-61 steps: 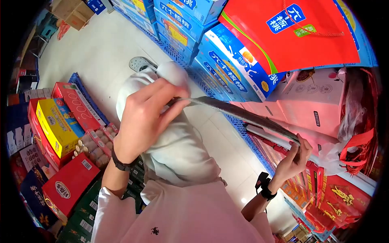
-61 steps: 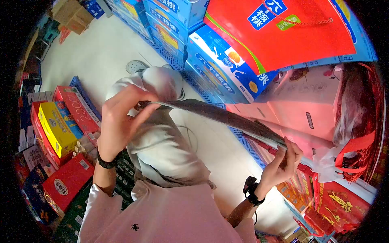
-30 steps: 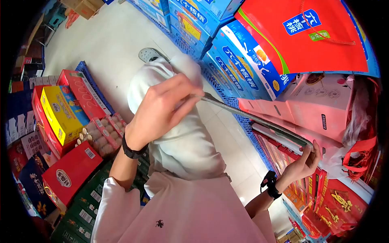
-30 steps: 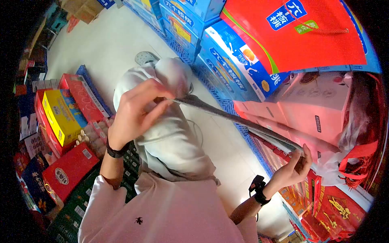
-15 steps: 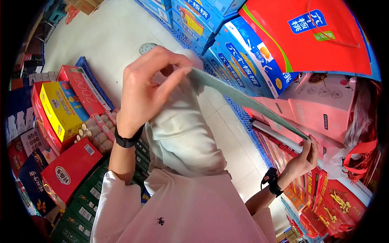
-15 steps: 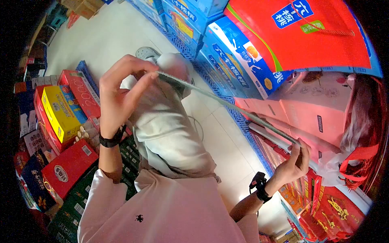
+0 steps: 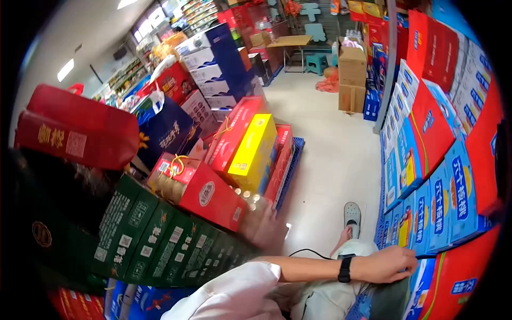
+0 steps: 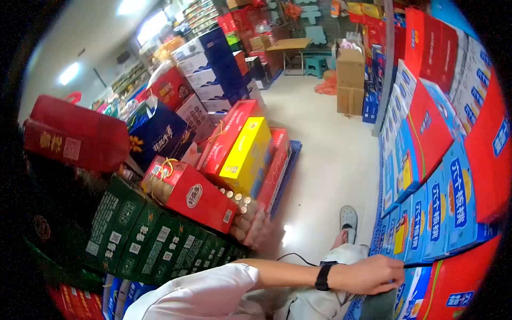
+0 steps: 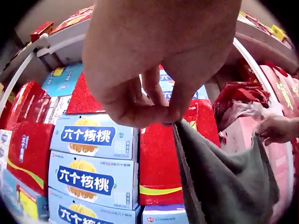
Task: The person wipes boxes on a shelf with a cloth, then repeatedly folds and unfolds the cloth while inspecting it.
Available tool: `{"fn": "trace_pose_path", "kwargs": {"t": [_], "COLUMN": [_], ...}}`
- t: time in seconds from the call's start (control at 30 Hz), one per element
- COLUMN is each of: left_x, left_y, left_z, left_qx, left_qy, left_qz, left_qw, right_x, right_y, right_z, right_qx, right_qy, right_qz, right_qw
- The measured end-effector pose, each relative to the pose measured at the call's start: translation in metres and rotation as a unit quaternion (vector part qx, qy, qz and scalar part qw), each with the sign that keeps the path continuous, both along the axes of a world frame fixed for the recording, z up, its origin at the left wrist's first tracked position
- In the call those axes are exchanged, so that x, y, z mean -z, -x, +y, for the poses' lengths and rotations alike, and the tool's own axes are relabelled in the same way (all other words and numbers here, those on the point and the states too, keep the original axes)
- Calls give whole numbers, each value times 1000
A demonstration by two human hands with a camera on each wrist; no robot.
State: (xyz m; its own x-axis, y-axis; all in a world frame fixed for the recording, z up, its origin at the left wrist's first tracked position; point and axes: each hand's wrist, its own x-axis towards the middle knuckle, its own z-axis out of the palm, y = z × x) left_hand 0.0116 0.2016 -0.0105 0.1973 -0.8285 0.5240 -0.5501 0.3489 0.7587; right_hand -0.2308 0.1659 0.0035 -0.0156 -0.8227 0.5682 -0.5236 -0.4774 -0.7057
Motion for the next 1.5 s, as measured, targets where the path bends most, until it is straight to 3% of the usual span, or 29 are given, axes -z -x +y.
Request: {"fn": "trace_pose_path", "kwargs": {"t": [0.13,0.27,0.5,0.6,0.73,0.77,0.8,0.83,0.87,0.9,0.97,1.03,1.23,1.5], "left_x": [-16,-27,-28,-22,8,-3,-18,-21,-33,-19,-20,-6,2,9], "left_y": [7,27,62,82,102,95,90,87,86,97,107,122,132,147], "left_z": [-18,-18,-3,-11,-11,1,17,21,28,29,36,39,28,17], "left_qx": [16,-53,59,97,90,81,129,175,165,135,129,140,141,139], "left_qy": [44,56,-24,14,14,-66,-70,-178,-201,-153,-178,-176,-243,-251], "left_qz": [-39,-25,196,166,267,174,267,290,313,336,345,354,350,388], "left_qw": [998,997,979,981,959,979,952,924,913,919,912,908,894,876], "right_x": [-3,-6,-5,-4,11,17,21,19,24,11,10,19,28,33], "right_y": [-31,-49,-50,-47,-8,9,23,30,36,37,42,46,60,70], "right_z": [6,9,16,16,2,4,9,14,20,28,41,45,45,39], "right_qx": [-43,-77,-106,-114,-101,-85,-74,-75,-91,-66,-111,-180,-147,-108], "right_qy": [0,-4,-14,-17,-36,-47,-56,-60,-58,-126,-210,-199,-203,-179], "right_qz": [-27,-53,-70,-79,-102,-107,-121,-134,-148,-121,-236,-287,-293,-277], "right_qw": [999,996,992,990,989,989,988,986,983,982,942,920,923,938]}}
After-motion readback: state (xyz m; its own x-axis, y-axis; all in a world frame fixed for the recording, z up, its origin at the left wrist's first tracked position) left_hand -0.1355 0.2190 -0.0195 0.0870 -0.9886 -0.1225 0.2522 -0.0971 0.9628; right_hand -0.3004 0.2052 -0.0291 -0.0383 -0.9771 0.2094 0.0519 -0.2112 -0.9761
